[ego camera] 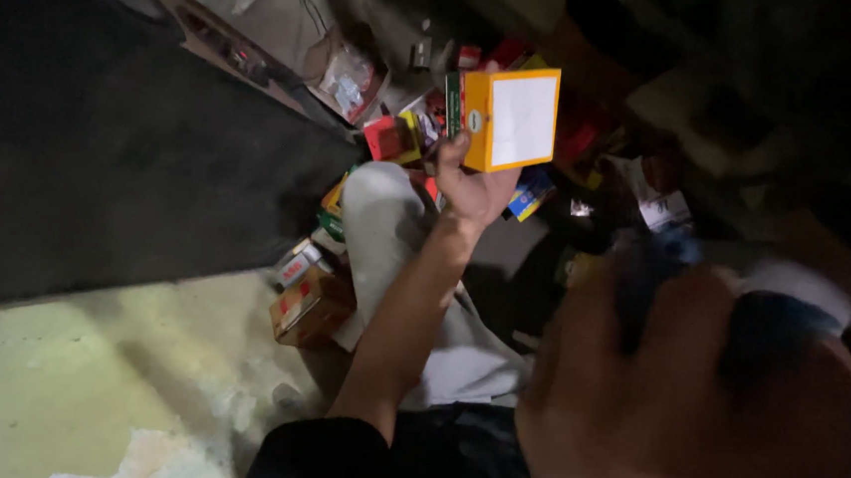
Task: Wipe dust off several small part boxes using a cloth while sitting on the floor.
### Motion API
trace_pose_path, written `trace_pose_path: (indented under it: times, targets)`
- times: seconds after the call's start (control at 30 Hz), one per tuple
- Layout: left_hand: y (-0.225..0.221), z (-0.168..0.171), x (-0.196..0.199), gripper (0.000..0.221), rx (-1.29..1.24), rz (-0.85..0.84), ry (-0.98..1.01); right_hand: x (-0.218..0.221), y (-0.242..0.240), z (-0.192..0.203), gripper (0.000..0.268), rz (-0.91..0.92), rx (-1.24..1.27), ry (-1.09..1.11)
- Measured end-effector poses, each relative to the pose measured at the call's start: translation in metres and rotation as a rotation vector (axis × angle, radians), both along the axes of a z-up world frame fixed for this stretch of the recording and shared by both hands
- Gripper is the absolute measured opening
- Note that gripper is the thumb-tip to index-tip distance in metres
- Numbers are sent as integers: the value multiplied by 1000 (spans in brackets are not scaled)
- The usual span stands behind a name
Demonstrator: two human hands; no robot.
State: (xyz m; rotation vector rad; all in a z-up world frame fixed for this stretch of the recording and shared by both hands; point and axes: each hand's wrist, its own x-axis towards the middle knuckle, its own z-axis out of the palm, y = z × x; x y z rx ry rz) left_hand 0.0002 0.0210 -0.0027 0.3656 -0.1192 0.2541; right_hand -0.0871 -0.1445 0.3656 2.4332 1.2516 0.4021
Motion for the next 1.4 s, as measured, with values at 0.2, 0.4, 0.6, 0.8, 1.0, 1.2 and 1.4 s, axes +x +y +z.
trace_pose_path:
  times: [0.2,0.4,0.6,0.8,1.0,1.2,1.4]
  targets:
    - [1,1,8,85,-67,92,-30,14,-7,-54,30,-201,-235,205]
    - [6,36,-9,84,-5,-23,-1,98,-19,-95,66,-344,298,836]
    - [-4,-52,-9,77,-29,-80,248,93,28,-238,77,69,1294,752]
    - [-8,-26,-7,87,196,-67,138,128,38,-260,61,-163,1520,760]
    - [-6,47,-16,100,256,-256,0,126,28,-290,37,-248,2293,1401]
    - [-6,44,-6,71,518,18,201,111,-2,-272,53,102,1788,740]
    - [-2,48,-8,77,-122,-383,142,107,-8,-260,55,297,1115,245]
